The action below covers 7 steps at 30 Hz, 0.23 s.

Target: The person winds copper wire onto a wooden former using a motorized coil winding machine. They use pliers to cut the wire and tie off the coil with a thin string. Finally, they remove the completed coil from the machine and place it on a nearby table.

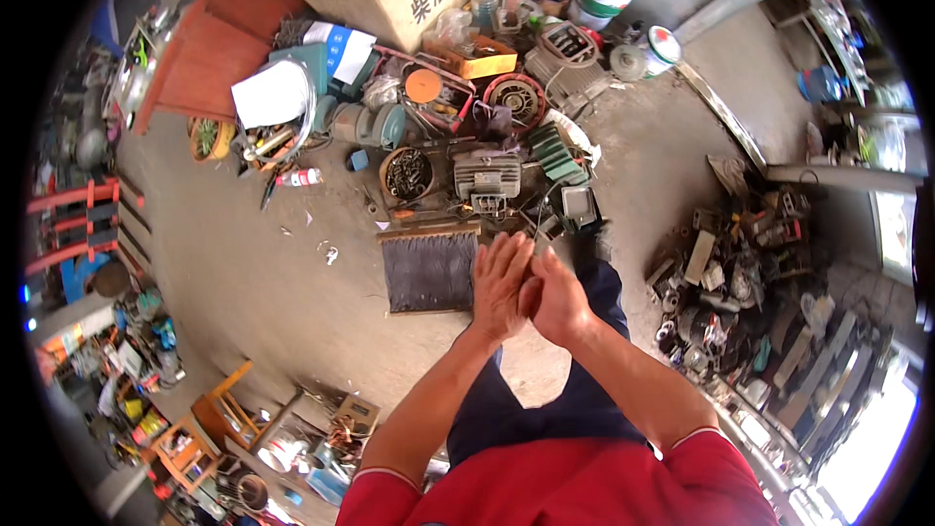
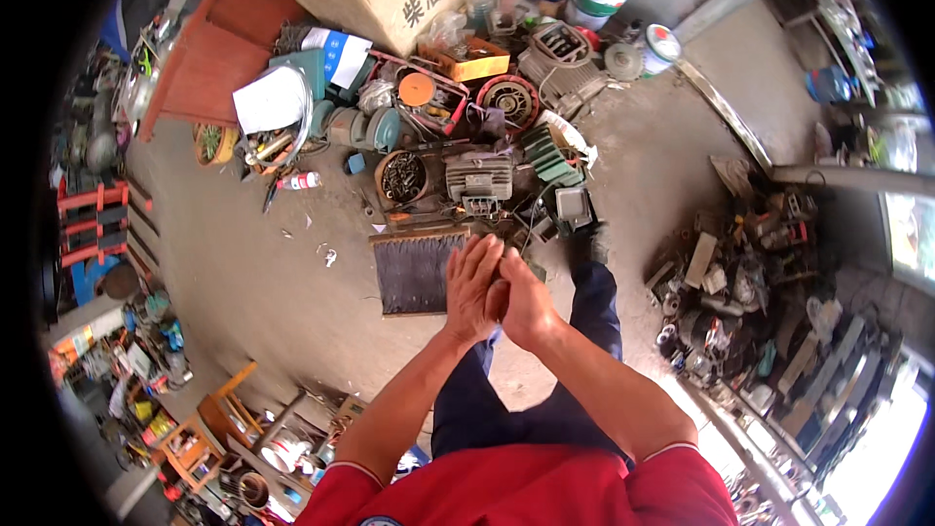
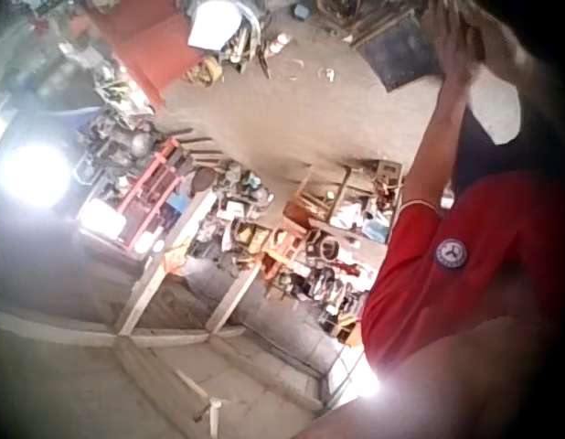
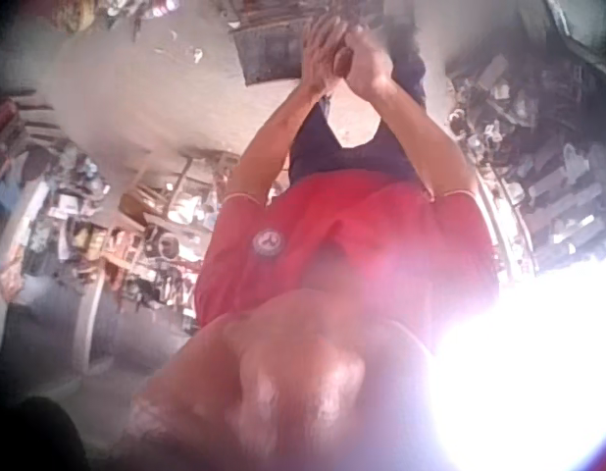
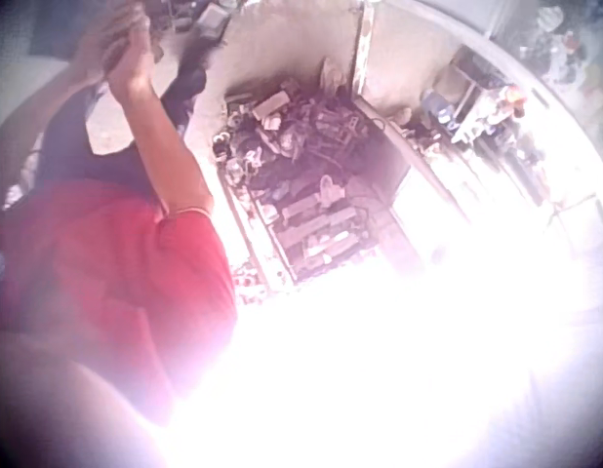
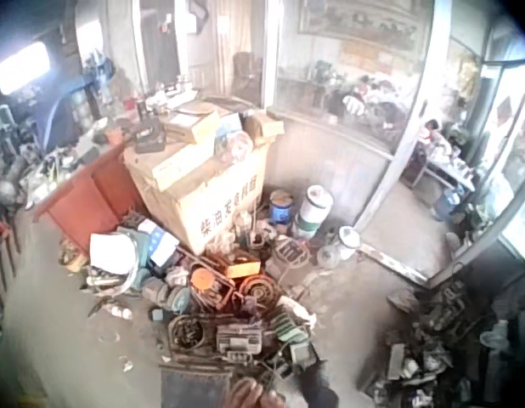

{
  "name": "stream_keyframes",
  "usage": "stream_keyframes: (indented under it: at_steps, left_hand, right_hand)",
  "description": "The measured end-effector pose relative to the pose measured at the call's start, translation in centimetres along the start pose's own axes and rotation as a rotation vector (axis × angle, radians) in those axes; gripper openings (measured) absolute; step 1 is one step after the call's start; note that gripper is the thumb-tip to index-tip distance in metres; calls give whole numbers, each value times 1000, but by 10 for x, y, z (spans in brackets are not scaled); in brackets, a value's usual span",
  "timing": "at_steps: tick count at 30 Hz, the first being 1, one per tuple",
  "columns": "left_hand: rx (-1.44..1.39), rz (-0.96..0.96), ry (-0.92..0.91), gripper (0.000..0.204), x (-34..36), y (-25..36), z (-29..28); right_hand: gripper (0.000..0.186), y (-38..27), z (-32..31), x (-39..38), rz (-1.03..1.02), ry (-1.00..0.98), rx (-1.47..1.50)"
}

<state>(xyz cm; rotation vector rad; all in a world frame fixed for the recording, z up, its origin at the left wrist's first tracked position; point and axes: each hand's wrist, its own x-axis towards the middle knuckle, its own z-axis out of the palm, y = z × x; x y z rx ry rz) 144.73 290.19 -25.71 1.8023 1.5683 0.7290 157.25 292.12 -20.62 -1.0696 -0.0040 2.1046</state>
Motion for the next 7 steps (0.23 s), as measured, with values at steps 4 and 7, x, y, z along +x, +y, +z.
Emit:
stream_keyframes:
  at_steps: [4,7]
  left_hand:
    - [-666,-485,-287,48,-66,-30,-11]
    - [-1207,-900,-394,78,-109,7,-36]
  right_hand:
    - [71,21,15,-102,-480,-11,-720]
    - [66,41,42,-153,-890,2,-1336]
